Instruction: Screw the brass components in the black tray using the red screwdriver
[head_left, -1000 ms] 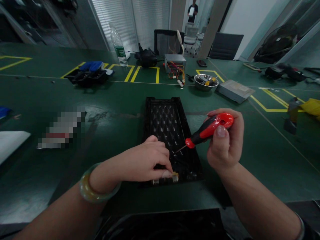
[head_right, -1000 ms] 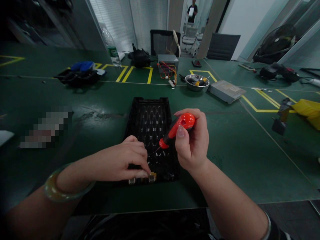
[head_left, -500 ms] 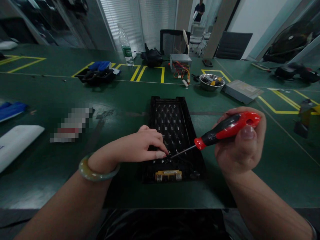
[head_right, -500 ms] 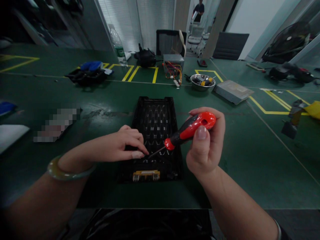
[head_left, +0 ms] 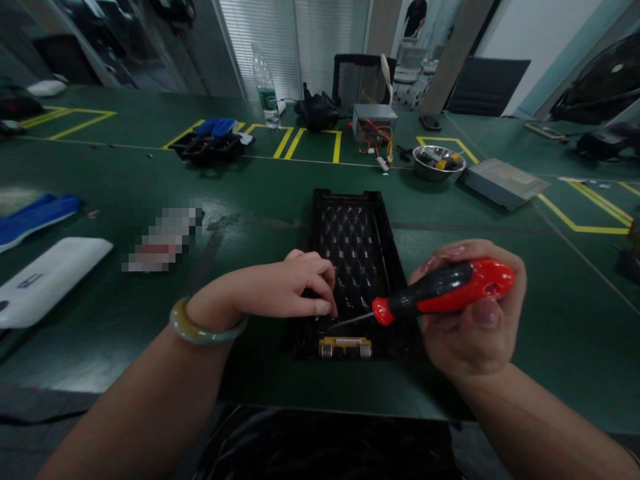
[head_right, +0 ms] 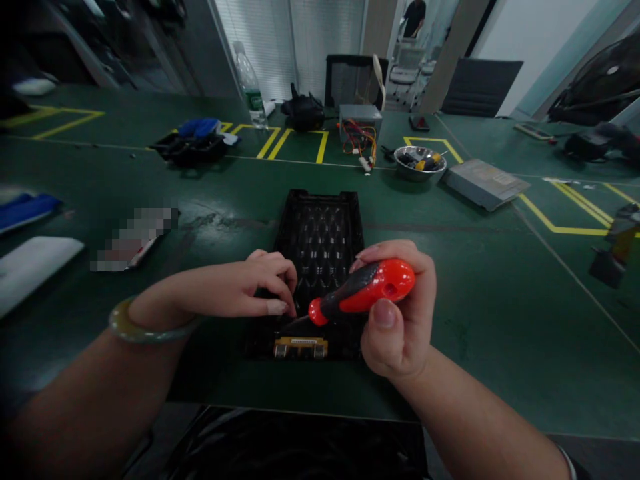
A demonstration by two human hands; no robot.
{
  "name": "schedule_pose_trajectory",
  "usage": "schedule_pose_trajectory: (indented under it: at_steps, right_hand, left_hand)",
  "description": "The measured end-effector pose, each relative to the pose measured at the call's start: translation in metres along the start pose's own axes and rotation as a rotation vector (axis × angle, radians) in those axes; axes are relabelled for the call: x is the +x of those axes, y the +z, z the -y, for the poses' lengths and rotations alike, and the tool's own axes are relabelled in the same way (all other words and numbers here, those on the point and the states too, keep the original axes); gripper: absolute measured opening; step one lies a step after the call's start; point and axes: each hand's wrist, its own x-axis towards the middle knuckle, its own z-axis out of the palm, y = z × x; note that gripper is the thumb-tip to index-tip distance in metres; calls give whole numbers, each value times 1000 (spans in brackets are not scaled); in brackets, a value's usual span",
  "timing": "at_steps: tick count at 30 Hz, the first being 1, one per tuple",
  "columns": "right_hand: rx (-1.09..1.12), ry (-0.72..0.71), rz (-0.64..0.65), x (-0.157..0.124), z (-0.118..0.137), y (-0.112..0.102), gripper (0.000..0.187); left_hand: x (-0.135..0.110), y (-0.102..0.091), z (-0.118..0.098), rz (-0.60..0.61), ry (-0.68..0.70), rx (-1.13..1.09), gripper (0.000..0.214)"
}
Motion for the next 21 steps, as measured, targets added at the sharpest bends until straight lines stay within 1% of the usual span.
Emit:
schedule_pose_trajectory:
  at_steps: [3, 8, 12, 14, 19, 21]
  right_hand:
    - [2, -43, -1, 0, 0, 1, 30]
    - [28, -127, 44, 0, 1, 0, 34]
    - [23, -132, 52, 2, 6, -1, 34]
    - [34, -163, 62, 2, 8, 0, 35]
    - [29, -186, 69, -1, 9, -2, 35]
    - [12, -190, 82, -3, 9, -5, 38]
  left_hand:
    - [1, 1, 1, -15, -1, 5, 22]
    - [1, 2, 2, -46, 26, -9, 19]
    - [1, 2, 3, -38, 30, 11, 19]
    - [1, 2, 3, -35, 33, 16, 19]
    - [1, 3, 3, -52, 41, -15, 18]
    - [1, 3, 3, -59, 41, -24, 17]
